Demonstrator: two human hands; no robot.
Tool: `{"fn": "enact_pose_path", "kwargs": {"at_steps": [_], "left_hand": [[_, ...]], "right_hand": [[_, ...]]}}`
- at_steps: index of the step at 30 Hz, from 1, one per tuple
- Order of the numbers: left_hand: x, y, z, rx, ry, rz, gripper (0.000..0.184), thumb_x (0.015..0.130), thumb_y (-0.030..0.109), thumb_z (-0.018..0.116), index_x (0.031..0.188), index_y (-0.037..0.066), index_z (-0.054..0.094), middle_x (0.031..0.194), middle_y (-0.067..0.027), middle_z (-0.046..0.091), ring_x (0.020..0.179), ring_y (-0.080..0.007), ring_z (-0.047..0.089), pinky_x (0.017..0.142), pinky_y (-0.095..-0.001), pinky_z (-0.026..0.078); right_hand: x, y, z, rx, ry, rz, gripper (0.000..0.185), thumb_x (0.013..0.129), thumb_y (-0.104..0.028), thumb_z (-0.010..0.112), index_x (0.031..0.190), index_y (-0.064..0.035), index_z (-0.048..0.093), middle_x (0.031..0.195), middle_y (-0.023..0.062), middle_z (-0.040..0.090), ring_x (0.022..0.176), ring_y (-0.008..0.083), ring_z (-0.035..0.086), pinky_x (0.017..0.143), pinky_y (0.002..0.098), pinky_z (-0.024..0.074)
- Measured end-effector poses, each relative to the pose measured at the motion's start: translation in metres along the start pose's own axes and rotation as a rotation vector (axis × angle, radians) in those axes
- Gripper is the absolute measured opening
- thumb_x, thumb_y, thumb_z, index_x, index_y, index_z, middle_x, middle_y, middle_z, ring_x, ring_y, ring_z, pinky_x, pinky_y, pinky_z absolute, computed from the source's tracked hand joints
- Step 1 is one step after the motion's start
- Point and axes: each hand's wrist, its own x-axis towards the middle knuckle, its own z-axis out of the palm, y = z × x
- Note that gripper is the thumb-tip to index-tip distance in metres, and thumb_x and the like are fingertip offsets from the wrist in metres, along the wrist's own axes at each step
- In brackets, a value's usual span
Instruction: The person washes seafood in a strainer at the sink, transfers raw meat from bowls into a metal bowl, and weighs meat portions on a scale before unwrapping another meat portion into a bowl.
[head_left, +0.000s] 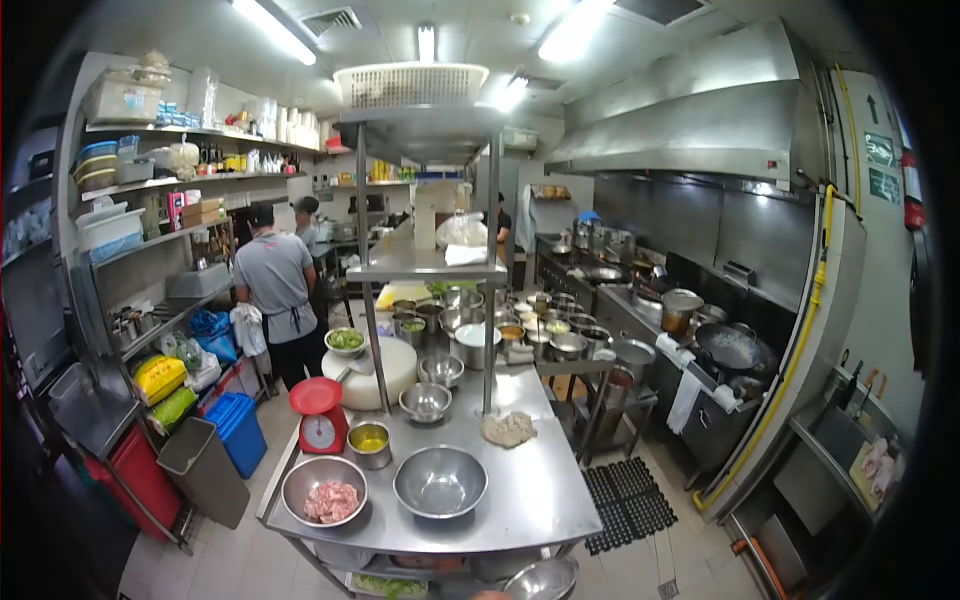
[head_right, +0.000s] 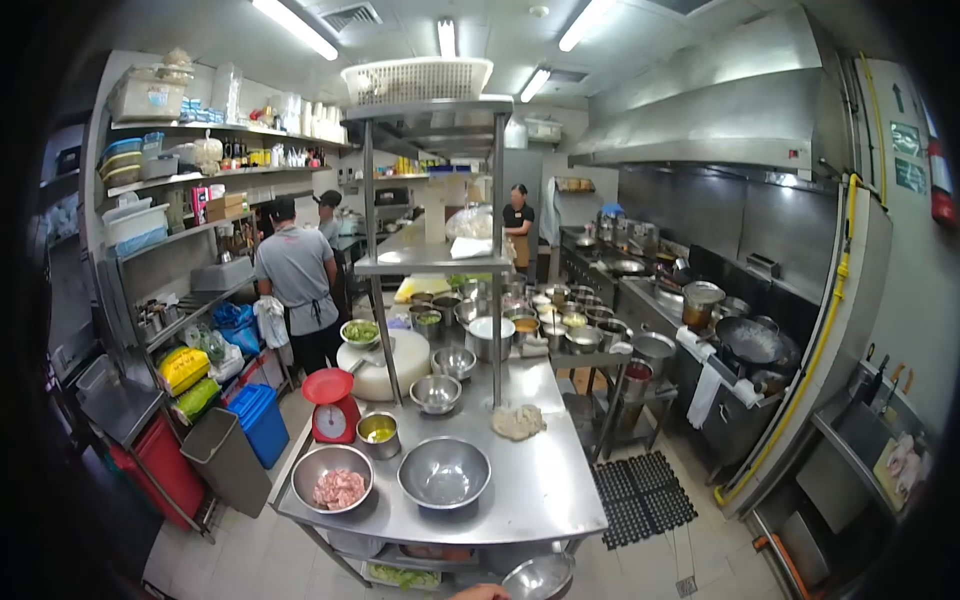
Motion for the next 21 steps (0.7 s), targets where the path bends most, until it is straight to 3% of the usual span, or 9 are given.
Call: {"fn": "enact_pose_path", "kwargs": {"at_steps": [1,4,8,10,12,14,17,19,21], "left_hand": [[0.016,-0.012,-0.026,0.296,-0.016,0.154,0.012,0.082,0.005,0.056,0.070,0.006,0.055,0.053,0.0021,0.042,0.036,-0.0062,0.029,0.031,-0.0212,0.019],[-0.020,0.004,-0.017,-0.079,-0.028,-0.053,0.011,0.081,0.008,0.056,0.070,0.007,0.054,0.053,0.0023,0.041,0.036,-0.0055,0.027,0.031,-0.0204,0.019],[-0.018,-0.018,-0.066,-0.186,0.042,-0.083,0.009,0.079,0.008,0.055,0.070,0.007,0.053,0.054,0.0017,0.040,0.036,-0.0057,0.026,0.033,-0.0204,0.017],[-0.013,-0.023,-0.102,-0.150,0.013,-0.049,0.004,0.079,0.007,0.054,0.075,0.005,0.053,0.058,0.0007,0.043,0.040,-0.0073,0.032,0.035,-0.0207,0.023],[-0.005,-0.044,-0.143,-0.367,-0.051,-0.232,0.011,0.079,0.009,0.057,0.070,0.005,0.051,0.063,-0.0021,0.049,0.046,-0.0073,0.037,0.039,-0.0206,0.026],[-0.023,-0.053,-0.145,-0.506,0.156,-0.164,0.005,0.075,0.004,0.053,0.073,0.005,0.049,0.066,-0.0049,0.050,0.045,-0.0089,0.035,0.039,-0.0198,0.025],[-0.037,-0.077,-0.180,-0.588,0.278,-0.030,0.009,0.072,-0.001,0.051,0.080,0.004,0.049,0.066,-0.0099,0.052,0.053,-0.0115,0.048,0.039,-0.0189,0.029],[-0.057,-0.075,-0.192,-0.568,0.580,0.052,0.007,0.073,-0.001,0.051,0.077,0.004,0.048,0.066,-0.0106,0.052,0.050,-0.0116,0.045,0.038,-0.0194,0.028],[-0.053,-0.113,-0.262,-0.569,0.638,0.136,0.009,0.073,0.001,0.052,0.081,0.004,0.048,0.069,-0.0125,0.052,0.052,-0.0143,0.048,0.036,-0.0195,0.026]], "right_hand": [[-0.025,-0.015,0.034,0.095,0.110,0.054,0.066,0.089,-0.065,0.028,0.110,-0.0041,0.044,0.082,0.0149,0.050,0.078,0.0351,0.049,0.070,0.0674,0.0407],[-0.027,-0.022,0.051,-0.016,0.007,-0.095,0.065,0.090,-0.062,0.030,0.107,-0.0012,0.045,0.084,0.0155,0.050,0.083,0.0345,0.048,0.070,0.0663,0.0402],[-0.030,-0.002,0.071,-0.084,-0.113,-0.079,0.059,0.091,-0.058,0.033,0.096,-0.0007,0.047,0.064,0.0074,0.045,0.062,0.0264,0.044,0.066,0.0591,0.0414],[-0.028,0.005,0.086,-0.109,-0.189,-0.058,0.057,0.092,-0.056,0.034,0.094,-0.0005,0.047,0.057,0.0045,0.042,0.055,0.0240,0.041,0.066,0.0572,0.0414],[-0.030,0.017,0.085,-0.208,-0.031,0.129,0.050,0.092,-0.052,0.038,0.092,-0.0025,0.048,0.047,0.0016,0.034,0.047,0.0224,0.037,0.063,0.0569,0.0416],[-0.026,0.026,0.073,-0.233,-0.012,0.201,0.049,0.092,-0.051,0.039,0.092,-0.0027,0.048,0.051,0.0029,0.037,0.049,0.0229,0.038,0.063,0.0570,0.0415],[-0.039,0.029,0.083,-0.314,0.035,0.291,0.046,0.092,-0.051,0.041,0.089,-0.0045,0.047,0.060,0.0055,0.042,0.052,0.0231,0.039,0.063,0.0567,0.0412],[-0.045,0.031,0.109,-0.356,0.063,0.309,0.044,0.092,-0.050,0.041,0.087,-0.0061,0.045,0.064,0.0068,0.044,0.053,0.0229,0.039,0.063,0.0564,0.0410],[-0.051,0.034,0.098,-0.452,0.006,0.383,0.038,0.093,-0.045,0.042,0.085,-0.0076,0.043,0.071,0.0067,0.044,0.058,0.0216,0.039,0.068,0.0515,0.0423]]}}
